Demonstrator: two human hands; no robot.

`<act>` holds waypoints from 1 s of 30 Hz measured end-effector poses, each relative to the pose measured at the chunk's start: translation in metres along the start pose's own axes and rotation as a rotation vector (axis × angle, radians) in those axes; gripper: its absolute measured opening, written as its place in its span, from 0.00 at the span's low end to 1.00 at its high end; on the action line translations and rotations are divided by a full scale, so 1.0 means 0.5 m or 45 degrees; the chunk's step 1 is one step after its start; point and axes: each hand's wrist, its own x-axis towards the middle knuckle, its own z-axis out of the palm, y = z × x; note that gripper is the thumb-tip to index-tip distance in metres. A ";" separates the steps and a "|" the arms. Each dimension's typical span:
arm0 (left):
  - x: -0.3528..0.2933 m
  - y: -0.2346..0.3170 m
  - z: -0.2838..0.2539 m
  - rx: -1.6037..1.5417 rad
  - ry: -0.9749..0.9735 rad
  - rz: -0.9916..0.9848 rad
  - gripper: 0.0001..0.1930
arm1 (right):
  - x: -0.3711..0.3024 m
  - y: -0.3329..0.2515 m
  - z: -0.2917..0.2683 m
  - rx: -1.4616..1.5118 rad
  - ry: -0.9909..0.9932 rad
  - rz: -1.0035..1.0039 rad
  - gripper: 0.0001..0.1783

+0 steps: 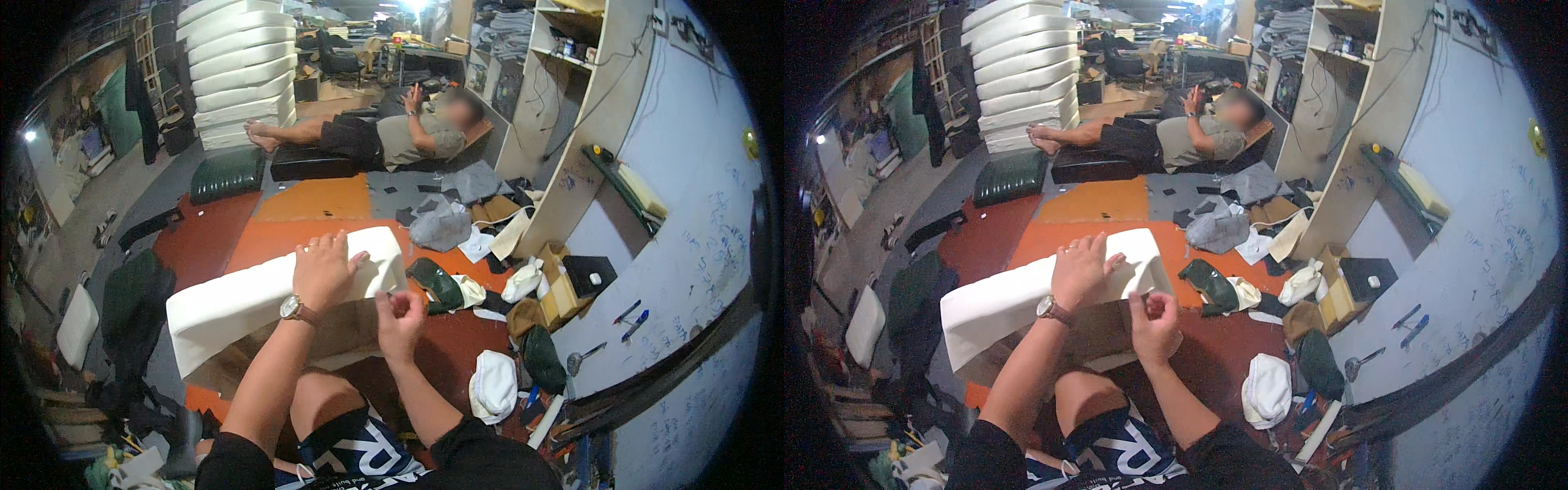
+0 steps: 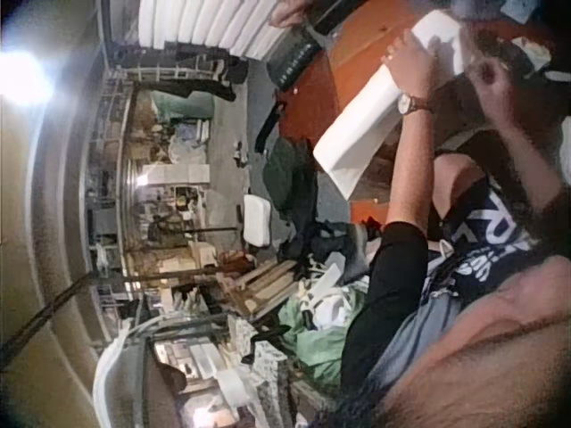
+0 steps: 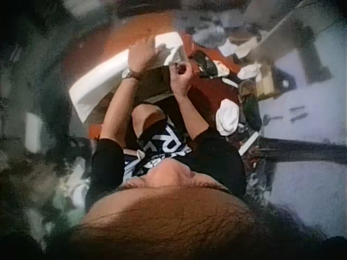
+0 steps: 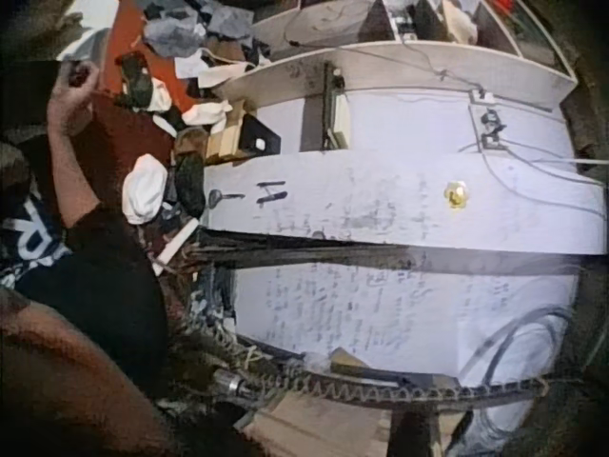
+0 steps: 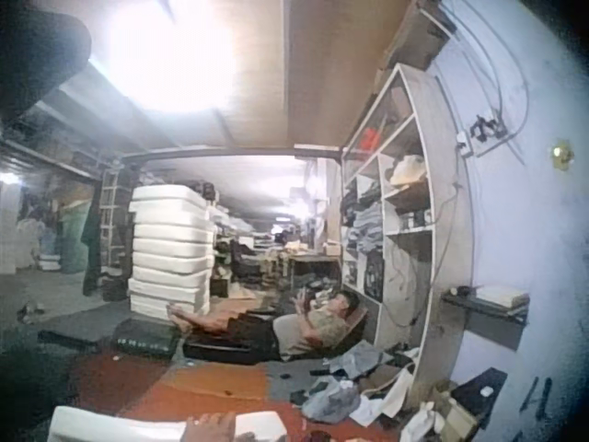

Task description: The person fits a white fabric cover over a rectangular foam cushion. They smooth the fabric, tuck edges, and use a handheld yellow tool to press and secure the material along the seams and corners.

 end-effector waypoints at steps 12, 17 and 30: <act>-0.007 -0.003 0.006 0.054 0.133 0.096 0.32 | 0.040 0.041 0.030 -0.147 0.033 0.093 0.25; -0.001 0.010 0.002 0.054 0.094 0.079 0.32 | 0.056 0.011 0.041 -0.067 0.163 -0.163 0.30; 0.047 0.061 -0.014 0.003 -0.128 -0.195 0.29 | 0.063 0.005 0.046 -0.180 0.116 0.077 0.14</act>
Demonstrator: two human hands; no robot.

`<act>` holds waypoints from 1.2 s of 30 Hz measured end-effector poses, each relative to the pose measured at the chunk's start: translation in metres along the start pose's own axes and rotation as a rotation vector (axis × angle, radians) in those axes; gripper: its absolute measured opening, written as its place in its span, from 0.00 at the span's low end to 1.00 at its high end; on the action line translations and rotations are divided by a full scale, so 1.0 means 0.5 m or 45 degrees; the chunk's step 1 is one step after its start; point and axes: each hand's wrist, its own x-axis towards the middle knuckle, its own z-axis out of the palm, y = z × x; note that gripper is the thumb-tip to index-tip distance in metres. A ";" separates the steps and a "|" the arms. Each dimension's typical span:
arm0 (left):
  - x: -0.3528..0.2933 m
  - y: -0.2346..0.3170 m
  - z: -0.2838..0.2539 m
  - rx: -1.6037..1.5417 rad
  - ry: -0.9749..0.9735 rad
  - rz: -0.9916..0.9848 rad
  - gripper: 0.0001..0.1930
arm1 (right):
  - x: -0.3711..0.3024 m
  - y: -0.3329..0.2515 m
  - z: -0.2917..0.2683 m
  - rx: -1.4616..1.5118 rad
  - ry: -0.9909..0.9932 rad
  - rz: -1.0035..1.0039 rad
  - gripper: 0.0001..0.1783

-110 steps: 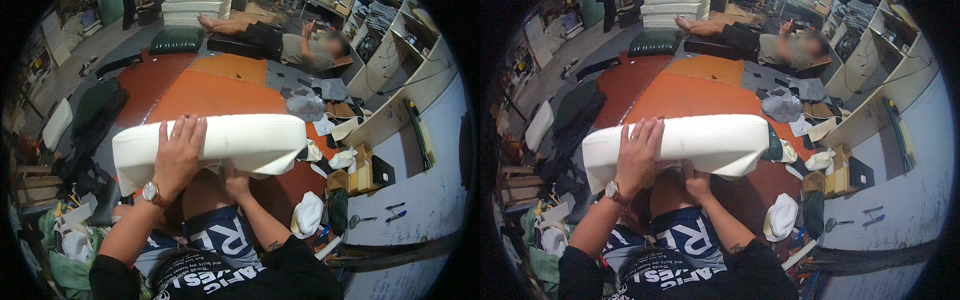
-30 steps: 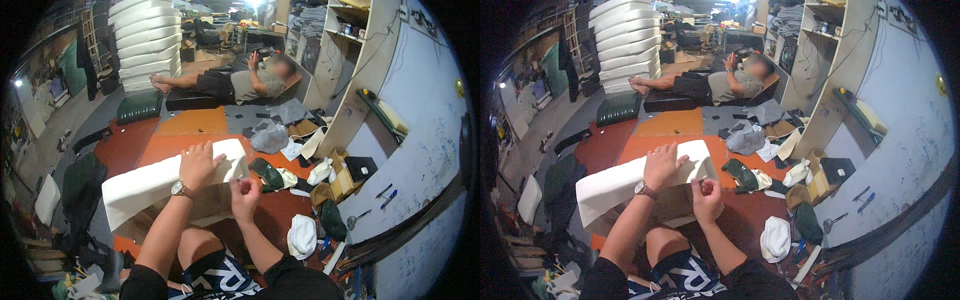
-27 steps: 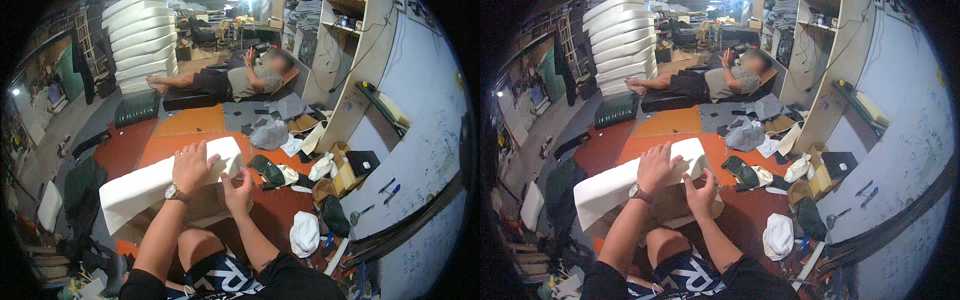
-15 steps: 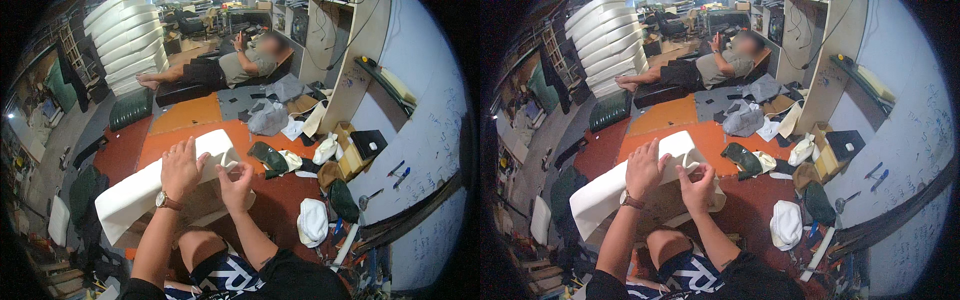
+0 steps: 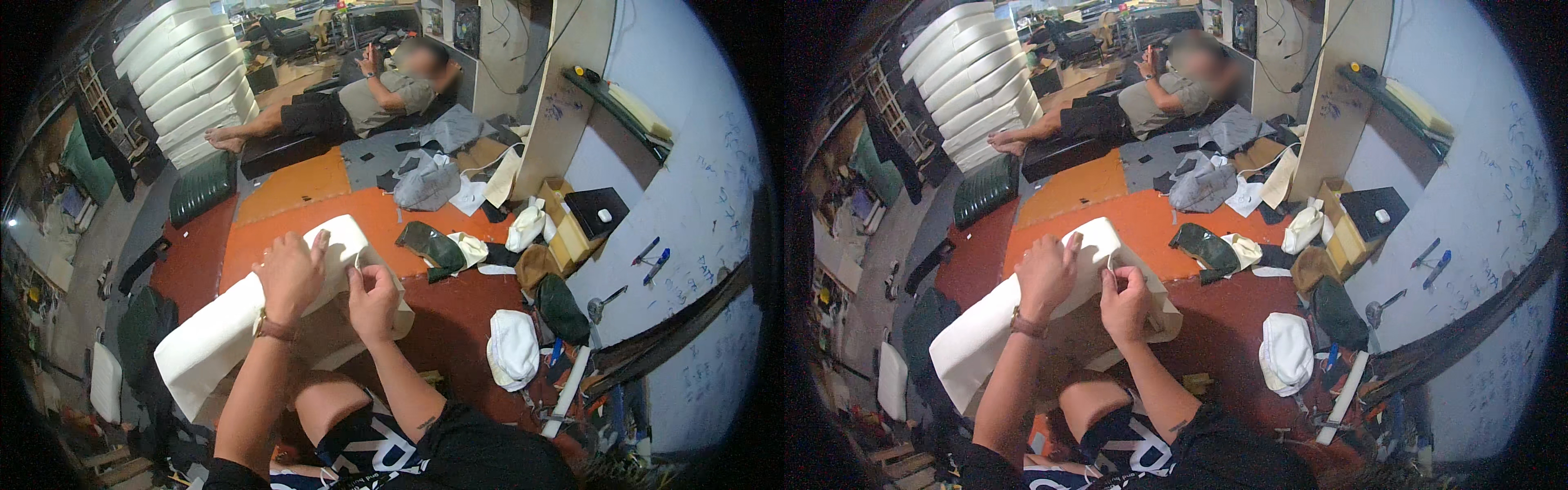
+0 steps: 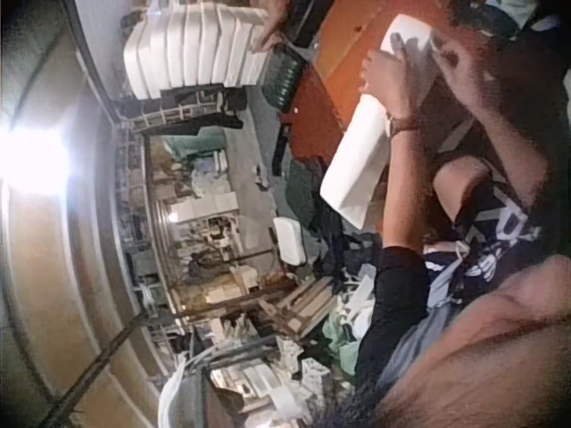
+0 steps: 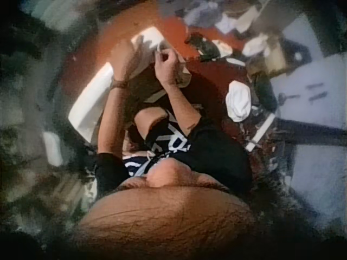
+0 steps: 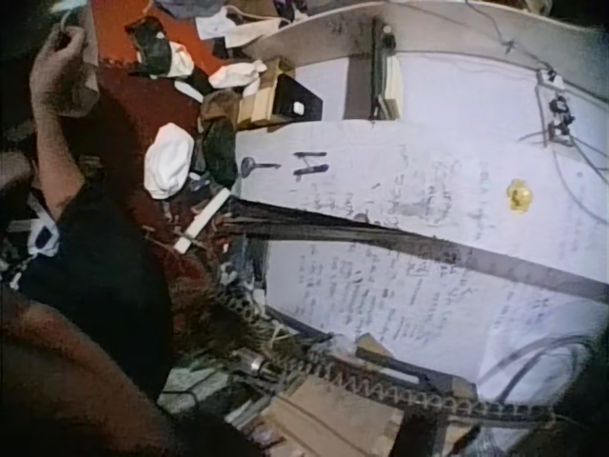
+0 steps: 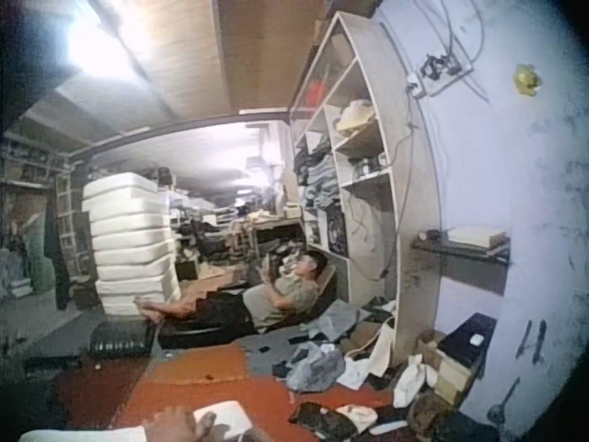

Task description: The person fits a white fabric cover over a rectangular foam cushion. They smooth the fabric, tuck edges, and use a handheld yellow tool to press and secure the material along the seams and corners.

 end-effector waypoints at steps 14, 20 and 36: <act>0.059 0.019 0.051 0.016 0.021 0.322 0.33 | 0.027 0.029 0.007 -0.059 -0.250 -0.255 0.15; 0.092 -0.015 0.071 -0.053 0.031 0.388 0.37 | 0.031 0.082 0.039 0.150 -0.199 -0.336 0.13; 0.025 0.028 0.057 0.082 0.085 0.268 0.52 | 0.014 0.166 -0.032 -0.035 -0.221 -0.399 0.12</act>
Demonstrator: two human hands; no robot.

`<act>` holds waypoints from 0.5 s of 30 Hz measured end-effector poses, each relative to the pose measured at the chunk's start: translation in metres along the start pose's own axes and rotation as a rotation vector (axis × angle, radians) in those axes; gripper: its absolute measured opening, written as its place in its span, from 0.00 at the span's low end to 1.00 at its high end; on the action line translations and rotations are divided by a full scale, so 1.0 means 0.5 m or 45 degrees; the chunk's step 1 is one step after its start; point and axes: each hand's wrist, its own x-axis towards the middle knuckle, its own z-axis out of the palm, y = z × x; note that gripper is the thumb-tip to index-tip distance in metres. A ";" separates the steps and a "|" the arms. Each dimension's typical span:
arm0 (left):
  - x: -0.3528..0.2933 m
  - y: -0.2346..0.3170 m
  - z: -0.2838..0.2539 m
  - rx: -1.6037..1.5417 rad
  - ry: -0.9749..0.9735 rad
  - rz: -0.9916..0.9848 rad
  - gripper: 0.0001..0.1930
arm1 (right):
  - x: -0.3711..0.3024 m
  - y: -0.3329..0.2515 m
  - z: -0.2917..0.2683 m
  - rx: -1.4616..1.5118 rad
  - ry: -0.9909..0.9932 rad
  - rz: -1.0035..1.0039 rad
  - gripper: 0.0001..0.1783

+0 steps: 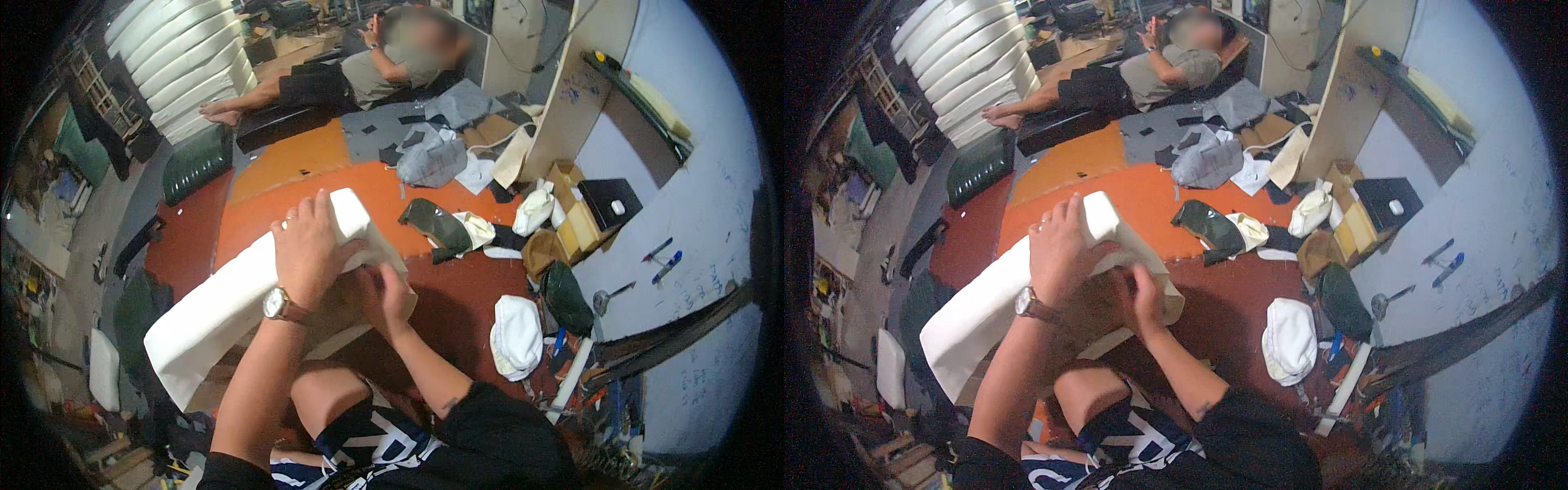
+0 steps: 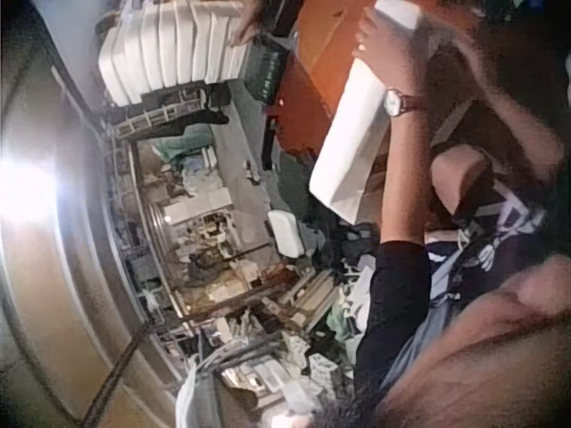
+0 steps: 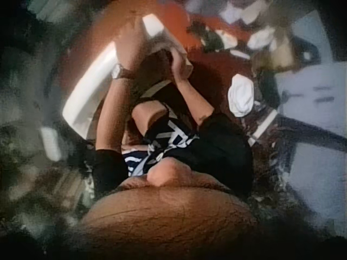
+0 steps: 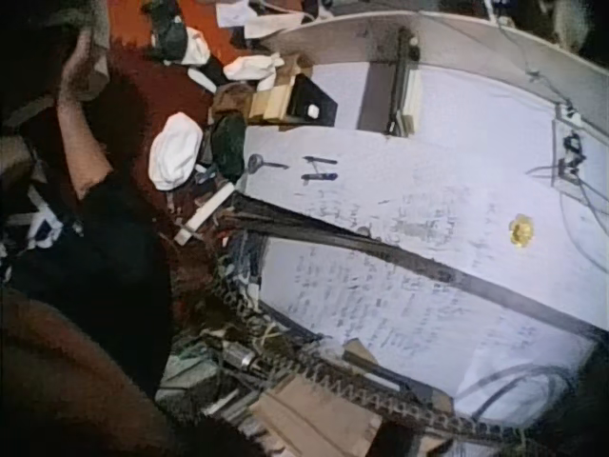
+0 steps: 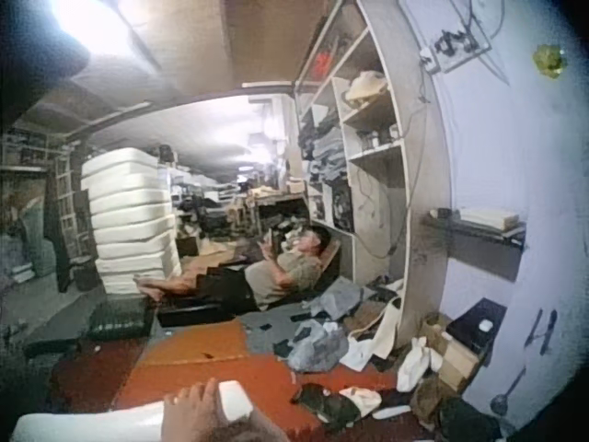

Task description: The person fits a white fabric cover over a rectangular foam cushion. They smooth the fabric, tuck edges, and use a handheld yellow tool to press and secure the material along the seams and corners.

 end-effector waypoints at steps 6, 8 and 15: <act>-0.014 0.017 0.006 0.007 0.091 0.025 0.53 | -0.396 0.200 -0.274 -0.888 -0.816 0.694 0.42; -0.024 0.012 0.008 0.041 0.095 0.007 0.53 | -0.487 0.221 -0.342 -1.062 -0.979 0.856 0.55; -0.042 0.015 0.010 0.153 0.197 0.012 0.56 | -0.582 0.210 -0.370 -1.305 -1.150 1.020 0.50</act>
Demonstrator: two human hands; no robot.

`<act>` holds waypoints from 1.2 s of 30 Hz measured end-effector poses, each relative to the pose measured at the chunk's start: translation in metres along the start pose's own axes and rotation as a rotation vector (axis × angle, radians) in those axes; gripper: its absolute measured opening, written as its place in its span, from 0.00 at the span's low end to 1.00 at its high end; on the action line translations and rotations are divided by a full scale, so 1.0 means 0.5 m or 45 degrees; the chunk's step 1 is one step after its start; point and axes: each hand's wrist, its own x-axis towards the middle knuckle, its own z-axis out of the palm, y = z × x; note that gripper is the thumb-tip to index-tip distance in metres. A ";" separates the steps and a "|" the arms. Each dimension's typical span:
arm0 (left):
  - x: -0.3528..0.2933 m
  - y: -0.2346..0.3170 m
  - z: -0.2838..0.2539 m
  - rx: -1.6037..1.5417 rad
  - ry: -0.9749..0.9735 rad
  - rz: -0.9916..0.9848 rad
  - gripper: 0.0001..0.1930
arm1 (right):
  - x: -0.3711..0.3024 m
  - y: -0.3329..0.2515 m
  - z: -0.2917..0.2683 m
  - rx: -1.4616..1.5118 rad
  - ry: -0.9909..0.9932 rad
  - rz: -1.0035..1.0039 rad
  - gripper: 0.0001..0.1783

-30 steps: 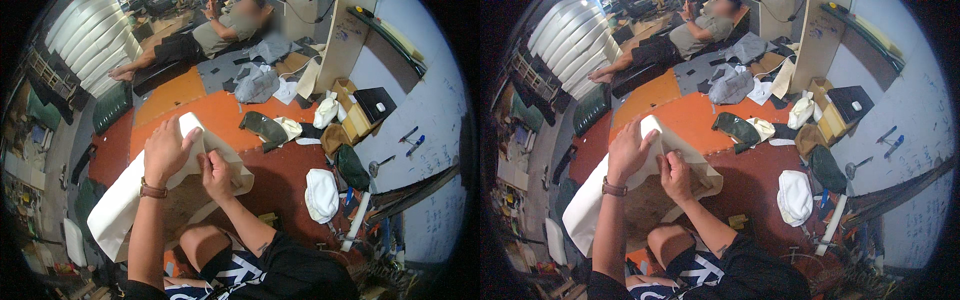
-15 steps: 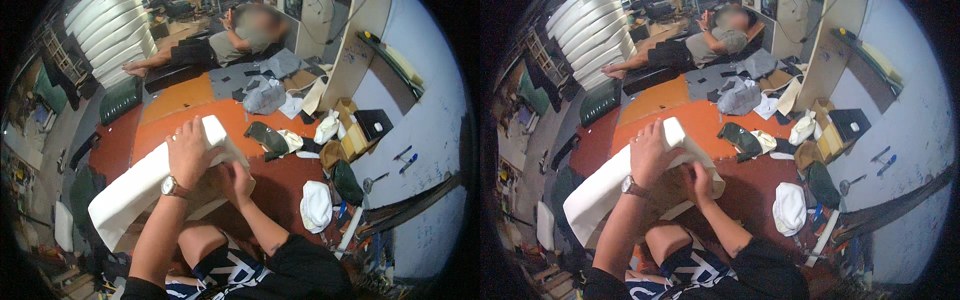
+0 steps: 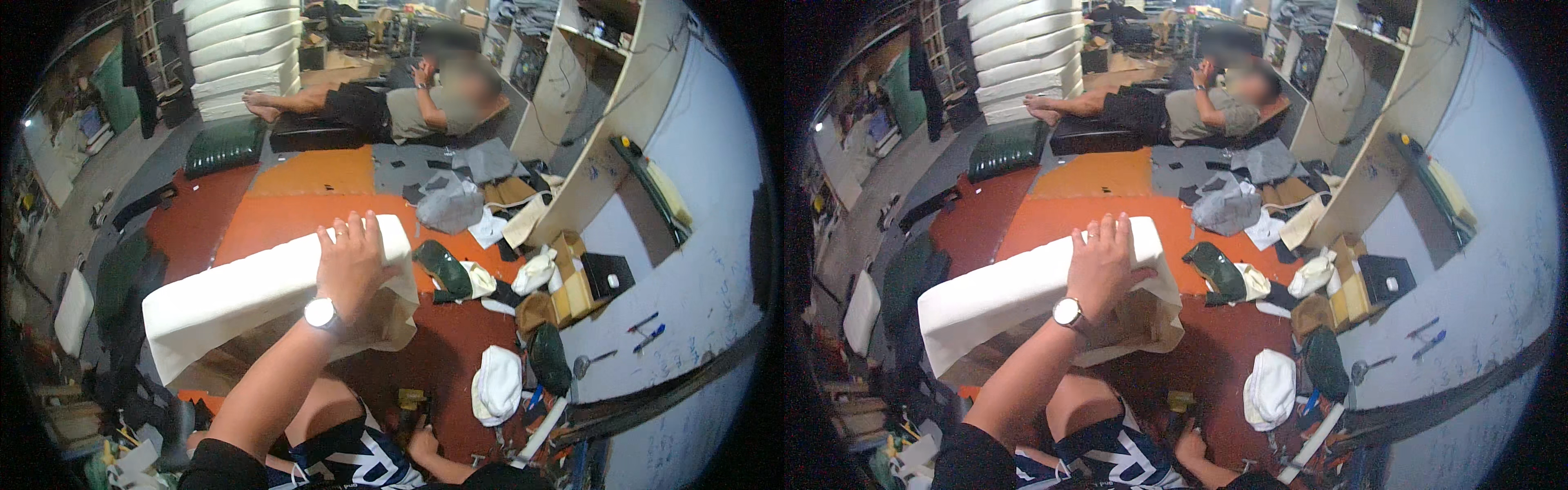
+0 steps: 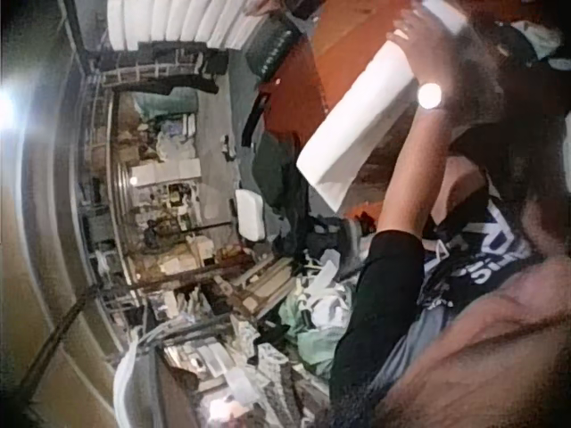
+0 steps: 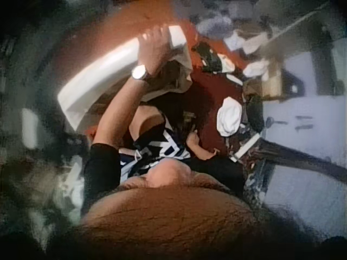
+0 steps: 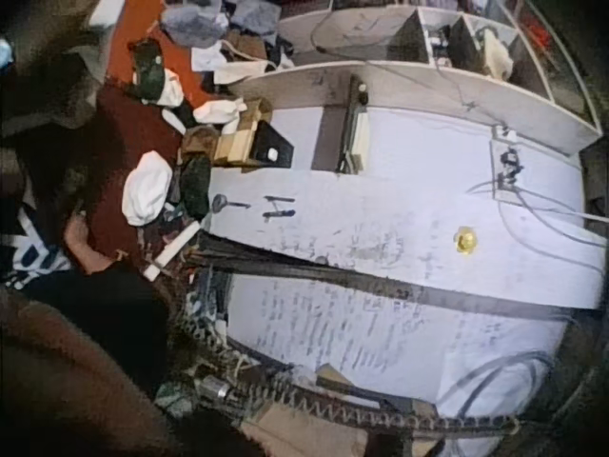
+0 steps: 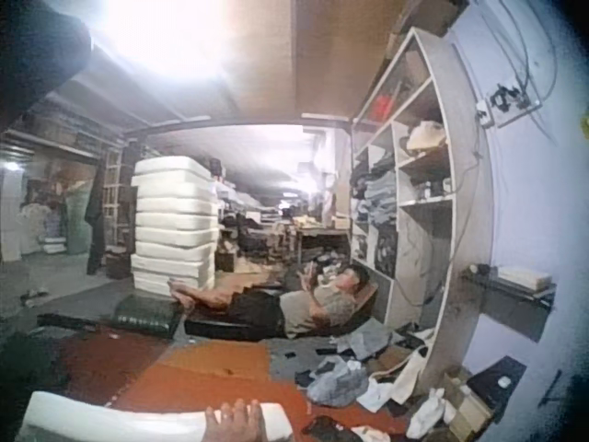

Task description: The person fits a white fabric cover over a rectangular foam cushion. They smooth the fabric, tuck edges, and use a handheld yellow tool to press and secure the material along the seams and corners.

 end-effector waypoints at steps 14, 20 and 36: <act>-0.004 0.019 0.018 0.002 0.071 -0.001 0.54 | 0.148 -0.012 0.002 0.905 0.100 -0.080 0.50; 0.001 -0.003 0.022 0.002 0.033 0.002 0.55 | 0.073 -0.129 -0.364 1.771 -0.144 -0.286 0.16; -0.002 0.003 0.066 0.274 0.192 -0.008 0.34 | 0.019 -0.401 -0.568 1.640 0.368 -0.823 0.15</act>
